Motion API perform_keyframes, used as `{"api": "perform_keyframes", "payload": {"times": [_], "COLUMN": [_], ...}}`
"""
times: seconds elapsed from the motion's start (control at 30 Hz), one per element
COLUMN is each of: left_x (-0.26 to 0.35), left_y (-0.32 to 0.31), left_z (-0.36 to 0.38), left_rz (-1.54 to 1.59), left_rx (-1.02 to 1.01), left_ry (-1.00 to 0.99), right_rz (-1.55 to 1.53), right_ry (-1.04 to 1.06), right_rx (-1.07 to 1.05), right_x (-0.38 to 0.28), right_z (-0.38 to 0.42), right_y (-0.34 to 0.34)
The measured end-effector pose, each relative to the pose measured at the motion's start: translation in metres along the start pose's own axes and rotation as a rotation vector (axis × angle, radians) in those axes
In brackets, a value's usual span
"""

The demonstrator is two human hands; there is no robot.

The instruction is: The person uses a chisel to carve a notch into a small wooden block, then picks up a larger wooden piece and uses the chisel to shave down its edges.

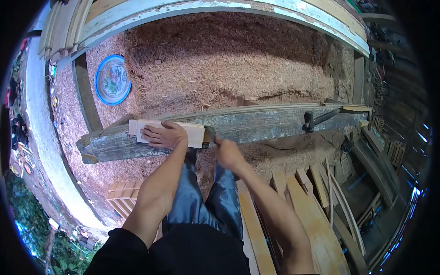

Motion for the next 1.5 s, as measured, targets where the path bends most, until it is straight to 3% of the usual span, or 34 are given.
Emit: {"api": "perform_keyframes", "payload": {"times": [0.03,0.07,0.13,0.27,0.33,0.4,0.43,0.5,0.53,0.7,0.77,0.8,0.87,0.97,1.03,1.17,1.23,1.5], "left_x": [0.000,0.001,-0.001,-0.002,-0.008,-0.020,-0.029,-0.030,-0.029,-0.018,-0.003,-0.003,-0.006,-0.001,0.002,-0.011,-0.020,-0.021], "left_y": [0.003,0.004,0.004,-0.002,0.001,0.009,0.022,0.048,0.053,0.054,0.056,0.065,0.064,0.081,0.084,0.065,0.061,0.066], "left_z": [-0.001,-0.001,0.000,0.000,-0.001,0.004,-0.001,-0.007,-0.012,-0.050,-0.058,-0.056,-0.048,-0.036,-0.034,-0.057,-0.071,-0.072], "left_rz": [-0.003,0.020,0.036,0.047,0.047,0.250,0.242,0.258,0.343,0.304,0.343,0.481,0.400,0.368,0.382,0.456,0.377,0.378], "left_rx": [0.001,-0.033,-0.060,-0.026,-0.021,-0.174,-0.173,-0.490,-0.636,-0.778,-0.867,-0.745,-0.698,-0.598,-0.663,-0.726,-0.861,-0.869], "left_ry": [0.000,0.011,0.029,-0.001,-0.019,-0.291,-0.312,-1.079,-1.185,-1.472,-1.586,-1.605,-1.616,-1.580,-1.492,-1.497,-1.554,-1.550], "right_rz": [-0.188,-0.187,-0.584,-0.580,-0.343,-0.398,-0.433,-0.456,-0.479,-0.509,-0.241,-0.246,-0.323,-0.296,-0.281,-0.277,-0.281,-0.146], "right_ry": [-0.143,-0.141,-0.221,-0.246,-0.103,-0.093,-0.096,-0.099,-0.111,-0.057,0.103,0.109,0.022,0.164,0.171,0.184,0.192,0.067], "right_rx": [-0.094,-0.098,0.003,0.045,0.105,0.103,0.081,0.107,0.122,0.144,0.332,0.344,0.205,0.351,0.364,0.373,0.405,0.422], "right_x": [0.008,0.020,0.045,0.074,0.078,0.075,0.073,0.087,0.088,0.087,0.085,0.078,0.063,0.059,0.045,0.025,0.019,-0.001], "right_z": [0.011,0.014,0.015,0.005,-0.001,0.002,0.008,0.003,0.005,0.038,0.054,0.066,0.085,0.091,0.099,0.107,0.103,0.097], "right_y": [0.006,0.008,0.007,-0.013,-0.026,-0.038,-0.046,-0.067,-0.072,-0.067,-0.060,-0.051,-0.035,-0.041,-0.037,-0.043,-0.053,-0.091]}}
Point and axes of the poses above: each hand's wrist, its own z-axis away from the middle knuckle, its own y-axis out of the back of the hand, x = y × z, the point moved 2 cm from there along -z, towards the middle knuckle, and after that the axes turned 8 degrees about -y, right-handed, at the moved point
